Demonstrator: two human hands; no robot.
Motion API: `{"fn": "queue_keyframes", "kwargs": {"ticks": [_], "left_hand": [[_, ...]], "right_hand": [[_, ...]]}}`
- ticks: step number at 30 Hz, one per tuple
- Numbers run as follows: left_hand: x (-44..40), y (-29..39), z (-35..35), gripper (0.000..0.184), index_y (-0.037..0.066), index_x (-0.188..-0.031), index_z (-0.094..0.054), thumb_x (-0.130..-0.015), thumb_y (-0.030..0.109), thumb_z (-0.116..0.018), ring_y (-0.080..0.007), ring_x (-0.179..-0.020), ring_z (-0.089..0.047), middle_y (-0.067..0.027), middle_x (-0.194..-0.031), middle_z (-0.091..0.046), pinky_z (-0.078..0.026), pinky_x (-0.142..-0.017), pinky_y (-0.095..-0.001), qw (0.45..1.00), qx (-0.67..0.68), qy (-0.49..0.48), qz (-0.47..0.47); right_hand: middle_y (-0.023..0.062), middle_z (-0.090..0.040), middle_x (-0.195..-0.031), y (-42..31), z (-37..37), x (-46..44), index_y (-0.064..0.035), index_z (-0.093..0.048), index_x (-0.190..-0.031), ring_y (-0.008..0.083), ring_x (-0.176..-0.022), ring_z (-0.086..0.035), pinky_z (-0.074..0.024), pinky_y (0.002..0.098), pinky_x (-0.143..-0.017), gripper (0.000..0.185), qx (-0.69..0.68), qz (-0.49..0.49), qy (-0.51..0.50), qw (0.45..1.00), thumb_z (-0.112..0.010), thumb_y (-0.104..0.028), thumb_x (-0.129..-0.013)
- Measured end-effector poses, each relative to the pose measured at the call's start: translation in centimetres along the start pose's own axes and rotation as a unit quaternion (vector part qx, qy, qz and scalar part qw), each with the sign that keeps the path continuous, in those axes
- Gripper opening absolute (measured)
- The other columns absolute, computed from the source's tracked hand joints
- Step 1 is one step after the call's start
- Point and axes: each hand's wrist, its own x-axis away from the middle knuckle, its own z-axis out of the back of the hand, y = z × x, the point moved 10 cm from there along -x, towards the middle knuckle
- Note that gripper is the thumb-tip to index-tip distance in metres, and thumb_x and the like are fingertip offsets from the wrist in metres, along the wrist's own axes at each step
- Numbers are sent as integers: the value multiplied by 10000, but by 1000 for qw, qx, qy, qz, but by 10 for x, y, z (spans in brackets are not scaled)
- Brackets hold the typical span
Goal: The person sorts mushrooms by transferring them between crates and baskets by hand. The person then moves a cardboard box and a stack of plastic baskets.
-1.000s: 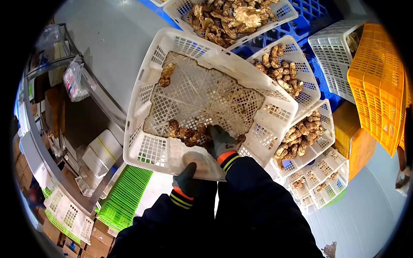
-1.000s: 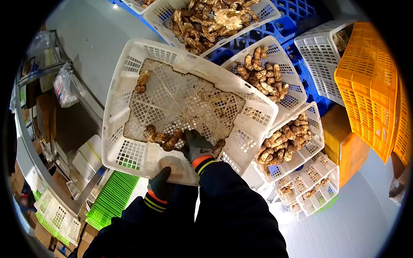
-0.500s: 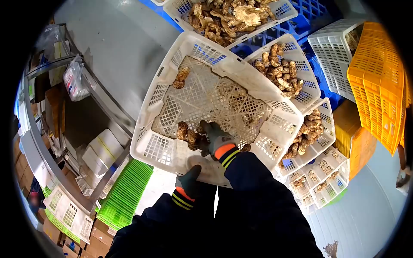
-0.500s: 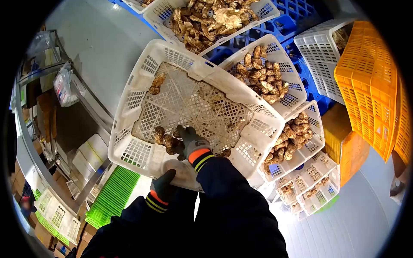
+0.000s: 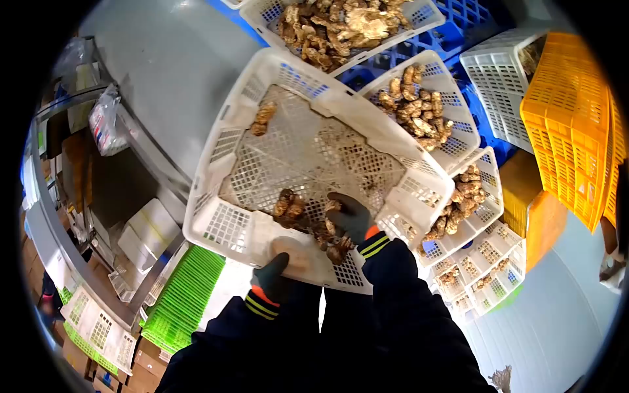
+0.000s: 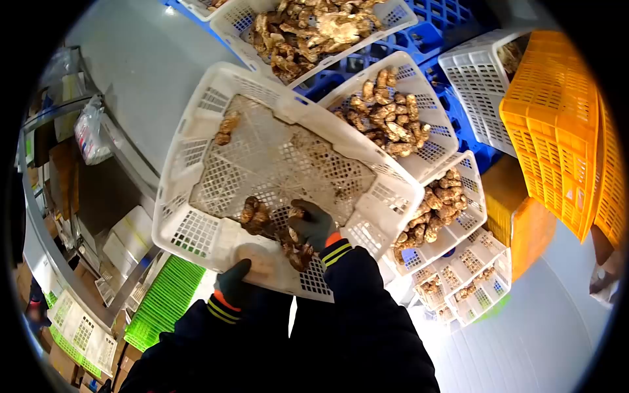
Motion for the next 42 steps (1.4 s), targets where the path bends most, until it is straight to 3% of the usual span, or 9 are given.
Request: {"fn": "queue_keyframes", "kwargs": {"ticks": [9, 14, 18, 21, 24, 27, 29, 35, 42], "left_hand": [[-4, 10, 8, 445, -9, -1209, -479, -813, 153, -599, -302, -1059, -552, -158, -1149, -564, -450, -925, -416, 999, -28, -19, 25], [-6, 11, 27, 361, 17, -1177, -498, -827, 88, -549, -276, -988, -589, -131, -1065, -597, -487, -870, -394, 999, -9, 30, 28], [-6, 7, 27, 349, 11, -1172, -499, -832, 79, -538, -275, -985, -590, -134, -1064, -596, -484, -875, -391, 999, -2, 37, 32], [-7, 9, 28, 355, 7, -1177, -496, -832, 78, -539, -283, -993, -584, -141, -1076, -590, -483, -875, -390, 999, -5, 45, 22], [-10, 10, 25, 372, 0, -1185, -494, -828, 92, -548, -302, -1021, -567, -150, -1105, -580, -466, -896, -403, 1000, 11, 9, -2], [-10, 7, 24, 382, -15, -1174, -502, -828, 142, -537, -290, -1069, -539, -146, -1117, -580, -423, -944, -405, 1000, -11, 0, 6], [-8, 9, 14, 368, -12, -1163, -511, -829, 141, -534, -285, -1049, -550, -142, -1112, -583, -431, -934, -398, 1000, -24, -19, 1], [-9, 5, 20, 357, -12, -1156, -513, -830, 132, -525, -283, -1032, -558, -142, -1102, -585, -442, -916, -392, 1000, -3, -13, 23], [-9, 0, 36, 320, -6, -1123, -529, -818, 86, -551, -279, -936, -594, -148, -1034, -601, -484, -851, -392, 998, 11, 54, 29]], "right_hand": [[14, -567, -682, -69, 66, 30, -28, -524, -1221, 82, -434, -471, -382, 222, -410, 430, -151, 100, 65, 981, -639, -158, -828], [27, -552, -701, -147, 179, 33, -40, -586, -1063, 103, -566, -509, -415, 195, -520, 256, -258, 286, 199, 901, -562, -198, -864], [82, -593, -939, -112, 277, 8, 6, -558, -1067, 163, -792, -571, -471, 234, -689, 309, -368, 240, 319, 840, -587, -210, -847], [84, -574, -998, -126, 254, 65, -5, -439, -1217, 184, -824, -562, -485, 268, -726, 357, -63, 250, 487, 835, -525, -62, -875], [88, -620, -948, -109, 135, 50, -71, -540, -1171, 240, -850, -596, -492, 308, -745, 376, 167, 275, 304, 897, -593, -95, -800], [83, -599, -1017, -38, 7, 8, -79, -585, -1083, 283, -934, -572, -464, 385, -793, 311, 649, 140, 81, 744, -601, -158, -782], [74, -589, -984, 2, -19, 6, -54, -580, -1086, 297, -895, -562, -433, 441, -785, 286, 792, 241, 138, 544, -526, -173, -831], [102, -592, -1080, 40, -1, -4, -59, -568, -1131, 296, -1004, -540, -396, 471, -874, 314, 788, -138, -107, 591, -462, -194, -869], [177, -632, -928, -3, 45, 20, -56, -611, -947, 336, -873, -610, -492, 400, -737, 292, 424, 65, 99, 898, -590, -256, -735]]}}
